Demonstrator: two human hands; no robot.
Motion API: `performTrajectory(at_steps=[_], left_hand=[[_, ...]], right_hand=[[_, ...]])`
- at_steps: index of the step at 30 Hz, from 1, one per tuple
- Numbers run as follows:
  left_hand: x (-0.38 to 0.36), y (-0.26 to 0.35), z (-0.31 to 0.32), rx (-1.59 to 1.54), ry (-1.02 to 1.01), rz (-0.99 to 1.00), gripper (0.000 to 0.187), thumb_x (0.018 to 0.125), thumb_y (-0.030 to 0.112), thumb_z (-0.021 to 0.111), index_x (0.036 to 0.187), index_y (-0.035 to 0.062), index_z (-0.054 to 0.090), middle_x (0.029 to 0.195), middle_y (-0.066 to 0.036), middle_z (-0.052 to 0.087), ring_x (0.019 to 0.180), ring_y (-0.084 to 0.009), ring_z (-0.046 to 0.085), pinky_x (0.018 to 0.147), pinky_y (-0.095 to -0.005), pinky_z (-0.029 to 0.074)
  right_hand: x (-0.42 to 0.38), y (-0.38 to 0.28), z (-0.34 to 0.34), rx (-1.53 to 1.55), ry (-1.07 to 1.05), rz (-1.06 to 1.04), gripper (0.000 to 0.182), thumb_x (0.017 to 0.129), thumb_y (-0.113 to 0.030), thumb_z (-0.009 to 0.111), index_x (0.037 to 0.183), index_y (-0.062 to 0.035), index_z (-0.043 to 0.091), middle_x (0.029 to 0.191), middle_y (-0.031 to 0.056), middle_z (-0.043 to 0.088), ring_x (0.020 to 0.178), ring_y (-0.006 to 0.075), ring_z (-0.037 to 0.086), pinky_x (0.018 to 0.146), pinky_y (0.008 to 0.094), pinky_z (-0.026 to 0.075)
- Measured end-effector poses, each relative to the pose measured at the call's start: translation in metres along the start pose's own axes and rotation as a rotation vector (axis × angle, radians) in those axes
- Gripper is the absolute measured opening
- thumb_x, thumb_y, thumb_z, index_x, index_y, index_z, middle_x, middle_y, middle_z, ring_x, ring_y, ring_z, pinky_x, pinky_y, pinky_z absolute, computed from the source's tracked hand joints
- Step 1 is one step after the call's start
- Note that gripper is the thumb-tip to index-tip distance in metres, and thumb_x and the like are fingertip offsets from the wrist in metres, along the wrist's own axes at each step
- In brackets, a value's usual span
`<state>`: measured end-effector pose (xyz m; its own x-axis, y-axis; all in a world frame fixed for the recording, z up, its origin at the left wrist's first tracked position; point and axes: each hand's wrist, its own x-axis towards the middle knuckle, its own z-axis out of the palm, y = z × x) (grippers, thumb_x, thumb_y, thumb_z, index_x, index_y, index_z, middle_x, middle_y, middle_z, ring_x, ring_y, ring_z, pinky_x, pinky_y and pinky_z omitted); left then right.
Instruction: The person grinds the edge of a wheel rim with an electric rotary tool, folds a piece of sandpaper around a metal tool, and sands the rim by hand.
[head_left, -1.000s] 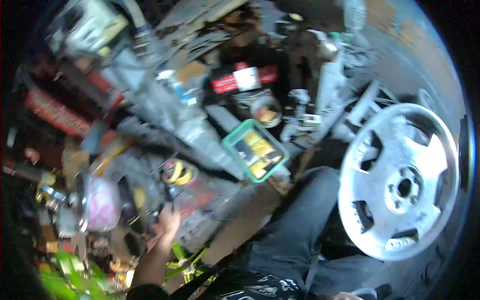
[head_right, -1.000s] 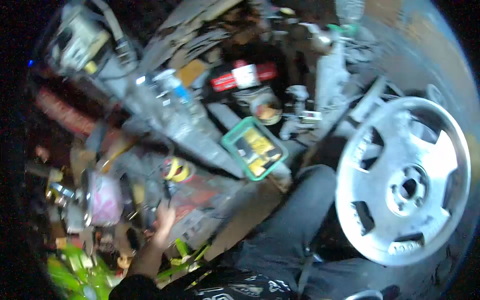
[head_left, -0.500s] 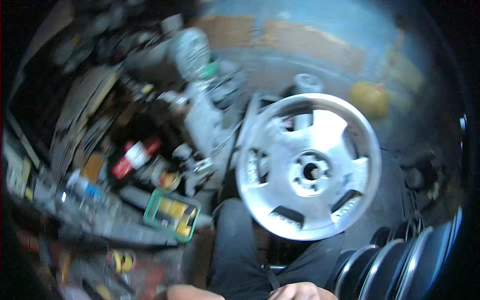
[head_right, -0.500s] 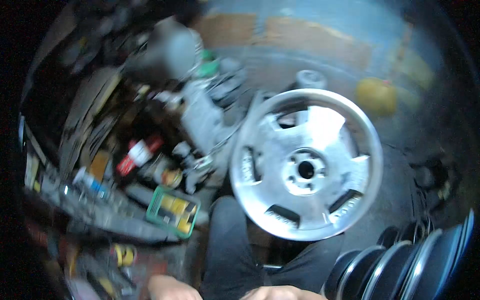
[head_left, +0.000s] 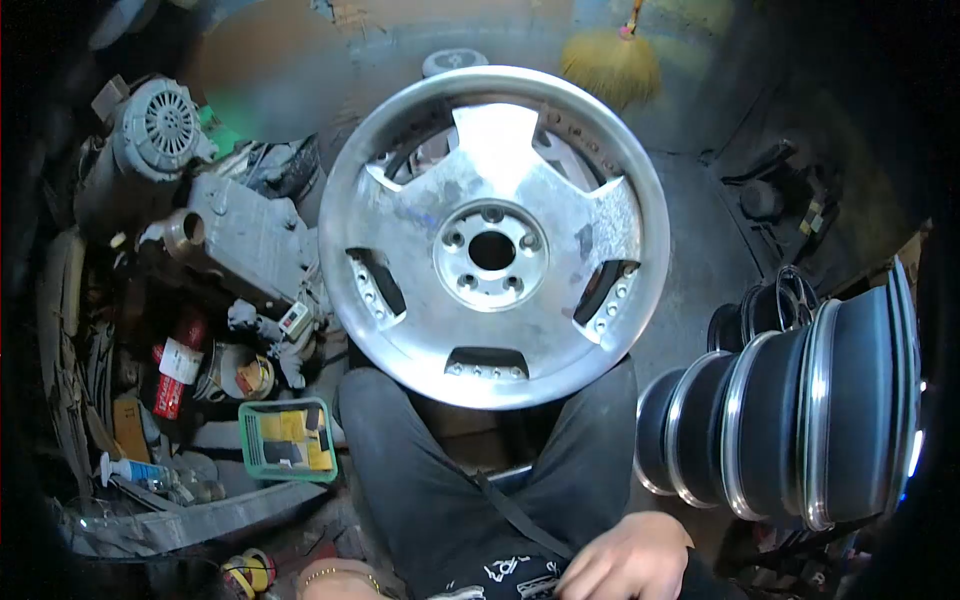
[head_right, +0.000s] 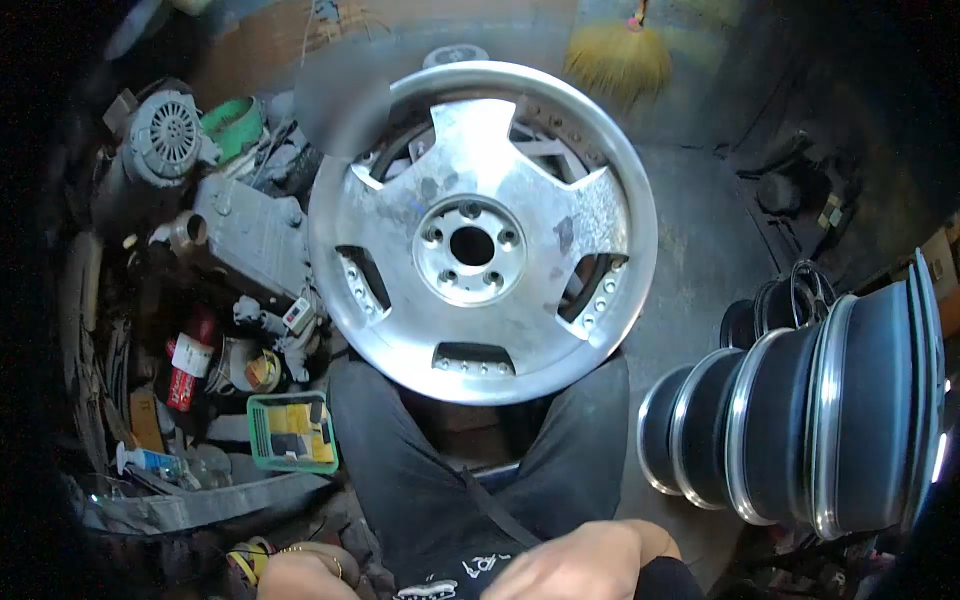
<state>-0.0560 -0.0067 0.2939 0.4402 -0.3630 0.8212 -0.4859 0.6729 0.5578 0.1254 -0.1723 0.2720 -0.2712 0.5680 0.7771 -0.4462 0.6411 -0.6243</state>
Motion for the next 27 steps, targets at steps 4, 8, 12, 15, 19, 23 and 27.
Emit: performTrajectory(at_steps=[4,8,12,15,19,23,27], left_hand=[[-0.001,0.009,-0.015,0.332,0.130,-0.100,0.018,0.094,0.013,0.054,0.093,0.0036,0.070,0.095,-0.018,0.067,0.057,-0.0195,0.056,0.046,-0.0279,0.042],[-0.004,0.022,-0.018,0.425,0.161,-0.116,0.017,0.091,0.013,0.056,0.084,0.0083,0.072,0.087,-0.012,0.065,0.056,-0.0176,0.054,0.045,-0.0266,0.038],[-0.014,0.026,-0.005,0.337,0.458,-0.178,0.016,0.094,0.022,0.056,0.093,0.0158,0.070,0.092,-0.006,0.065,0.064,-0.0200,0.057,0.060,-0.0348,0.043],[-0.024,0.012,-0.013,0.468,0.413,0.089,0.014,0.097,0.021,0.051,0.103,0.0187,0.063,0.093,-0.004,0.066,0.066,-0.0188,0.058,0.061,-0.0364,0.041],[-0.028,0.006,-0.007,0.380,0.528,0.178,0.010,0.095,0.016,0.054,0.099,0.0154,0.063,0.089,-0.005,0.066,0.060,-0.0163,0.056,0.058,-0.0328,0.039],[-0.033,0.004,0.006,0.455,0.873,0.282,0.008,0.092,0.013,0.061,0.098,0.0148,0.066,0.099,-0.004,0.061,0.057,-0.0160,0.056,0.052,-0.0288,0.037],[-0.069,0.011,-0.002,0.204,0.901,-0.283,0.020,0.090,0.022,0.069,0.090,0.0025,0.066,0.099,-0.015,0.064,0.071,-0.0248,0.062,0.057,-0.0381,0.047]], right_hand=[[-0.003,-0.008,-0.012,-0.104,0.149,0.043,0.014,0.094,-0.015,0.063,0.097,-0.0111,0.076,0.096,0.0069,0.063,0.077,0.0244,0.059,0.063,0.0359,0.047],[-0.001,-0.007,-0.021,-0.211,0.147,0.079,0.009,0.088,-0.010,0.071,0.096,-0.0114,0.075,0.092,0.0053,0.059,0.075,0.0248,0.056,0.060,0.0347,0.046],[0.002,0.001,-0.020,-0.267,0.387,0.072,0.007,0.091,-0.016,0.067,0.091,-0.0103,0.070,0.086,0.0072,0.063,0.067,0.0230,0.059,0.054,0.0367,0.051],[0.007,0.029,-0.001,-0.370,0.673,-0.170,0.023,0.099,-0.021,0.055,0.089,-0.0046,0.068,0.078,0.0095,0.067,0.058,0.0194,0.063,0.043,0.0322,0.054],[0.005,0.018,-0.015,-0.160,0.532,0.009,0.002,0.087,-0.017,0.071,0.089,-0.0182,0.071,0.093,-0.0001,0.059,0.079,0.0186,0.057,0.064,0.0367,0.049],[-0.001,0.029,-0.004,0.118,0.717,0.144,0.015,0.089,-0.018,0.071,0.103,-0.0205,0.067,0.100,0.0020,0.062,0.080,0.0213,0.058,0.066,0.0371,0.050],[-0.013,0.071,0.014,0.364,0.432,0.385,0.037,0.079,-0.034,0.083,0.088,-0.0010,0.069,0.087,0.0155,0.061,0.069,0.0320,0.059,0.058,0.0392,0.045]])
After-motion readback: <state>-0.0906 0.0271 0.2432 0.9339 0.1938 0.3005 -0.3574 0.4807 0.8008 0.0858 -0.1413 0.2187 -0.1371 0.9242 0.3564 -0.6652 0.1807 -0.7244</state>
